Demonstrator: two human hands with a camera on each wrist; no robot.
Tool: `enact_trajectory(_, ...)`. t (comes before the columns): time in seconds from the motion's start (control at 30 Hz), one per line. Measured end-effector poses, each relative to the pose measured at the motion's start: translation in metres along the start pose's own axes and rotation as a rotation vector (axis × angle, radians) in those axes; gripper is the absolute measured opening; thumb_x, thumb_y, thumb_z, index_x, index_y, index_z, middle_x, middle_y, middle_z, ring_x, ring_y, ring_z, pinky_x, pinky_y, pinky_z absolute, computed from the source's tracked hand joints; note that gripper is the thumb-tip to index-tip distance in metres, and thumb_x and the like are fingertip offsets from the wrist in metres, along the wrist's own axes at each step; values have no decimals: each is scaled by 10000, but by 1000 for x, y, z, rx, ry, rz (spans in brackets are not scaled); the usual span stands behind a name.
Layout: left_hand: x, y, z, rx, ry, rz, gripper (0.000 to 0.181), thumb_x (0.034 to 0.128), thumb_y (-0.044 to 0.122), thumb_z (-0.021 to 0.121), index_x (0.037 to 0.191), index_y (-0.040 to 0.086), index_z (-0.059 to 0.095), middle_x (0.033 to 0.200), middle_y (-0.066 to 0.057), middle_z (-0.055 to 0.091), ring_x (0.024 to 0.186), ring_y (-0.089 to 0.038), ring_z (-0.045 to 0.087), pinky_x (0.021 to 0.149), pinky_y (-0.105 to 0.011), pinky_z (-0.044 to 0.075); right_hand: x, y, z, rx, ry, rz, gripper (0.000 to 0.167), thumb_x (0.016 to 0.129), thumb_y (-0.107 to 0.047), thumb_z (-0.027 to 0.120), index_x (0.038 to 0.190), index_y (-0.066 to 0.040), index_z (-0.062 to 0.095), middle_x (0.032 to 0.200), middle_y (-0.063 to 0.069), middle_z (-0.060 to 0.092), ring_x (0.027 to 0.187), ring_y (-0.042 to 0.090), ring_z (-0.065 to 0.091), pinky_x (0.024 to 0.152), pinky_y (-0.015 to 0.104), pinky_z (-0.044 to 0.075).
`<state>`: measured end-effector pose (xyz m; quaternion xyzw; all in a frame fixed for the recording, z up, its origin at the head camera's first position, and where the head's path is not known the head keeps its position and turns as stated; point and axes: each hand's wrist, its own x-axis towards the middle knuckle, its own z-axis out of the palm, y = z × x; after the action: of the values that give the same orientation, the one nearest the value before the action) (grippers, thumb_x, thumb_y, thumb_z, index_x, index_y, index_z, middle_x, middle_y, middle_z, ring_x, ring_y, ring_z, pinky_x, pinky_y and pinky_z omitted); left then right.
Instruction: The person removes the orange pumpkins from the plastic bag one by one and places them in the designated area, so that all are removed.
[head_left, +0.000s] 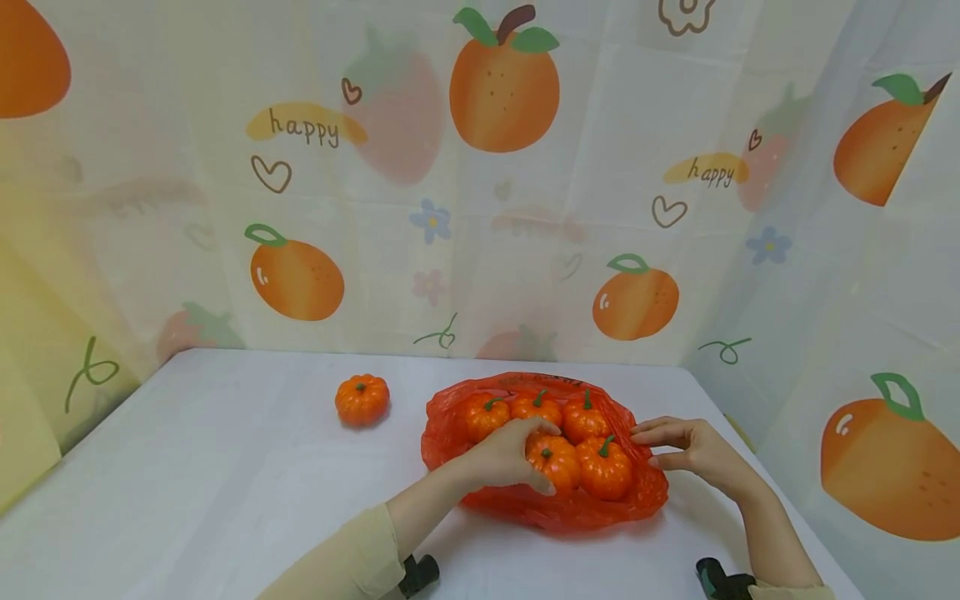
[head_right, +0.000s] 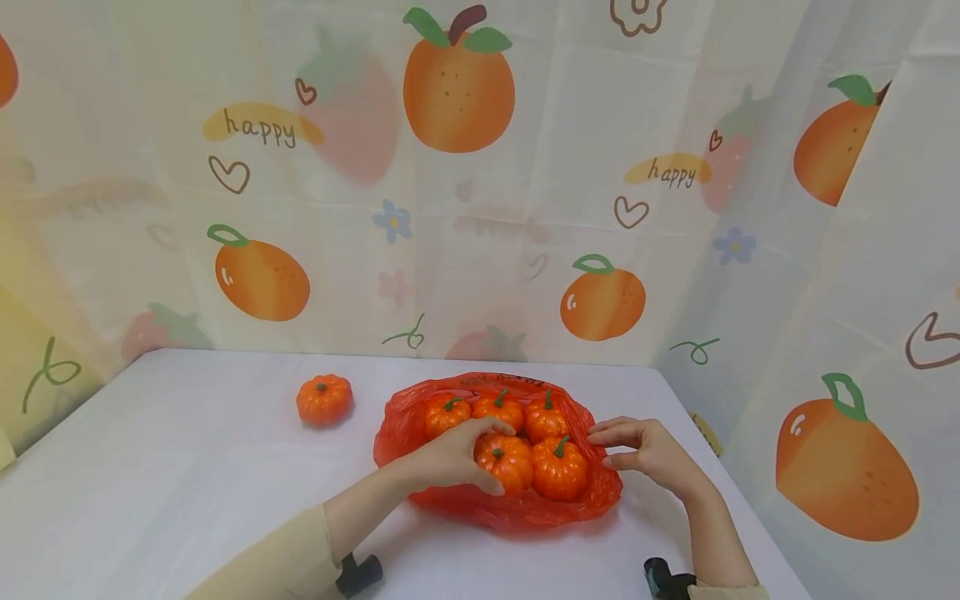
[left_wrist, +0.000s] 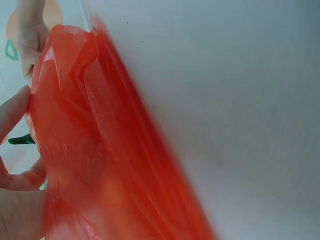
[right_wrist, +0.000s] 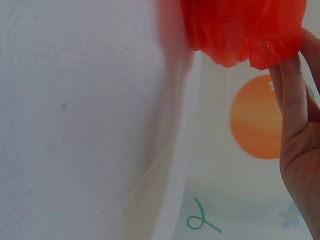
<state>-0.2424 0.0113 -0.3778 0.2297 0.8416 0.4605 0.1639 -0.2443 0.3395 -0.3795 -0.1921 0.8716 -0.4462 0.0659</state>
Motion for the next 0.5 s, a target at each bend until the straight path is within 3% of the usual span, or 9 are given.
enact_trajectory(0.23,0,1,1,-3,4,24,588,722,187,851,1230,291,574,1306,23,540,1221,-219,480,952,-470,545,-1,-1,0,0,1,8,309,863,-100,684,1162,-35,722,1326,281,598,1068,-160,542,841,206,560)
enact_trajectory(0.5,-2,1,1,12,10,8,588,724,200,845,1224,354,577,1353,-24,503,1243,-258,460,932,-498,549,-2,-1,-1,-5,7,7,308,858,-98,689,1157,-35,724,1326,282,596,1064,-160,542,840,206,558)
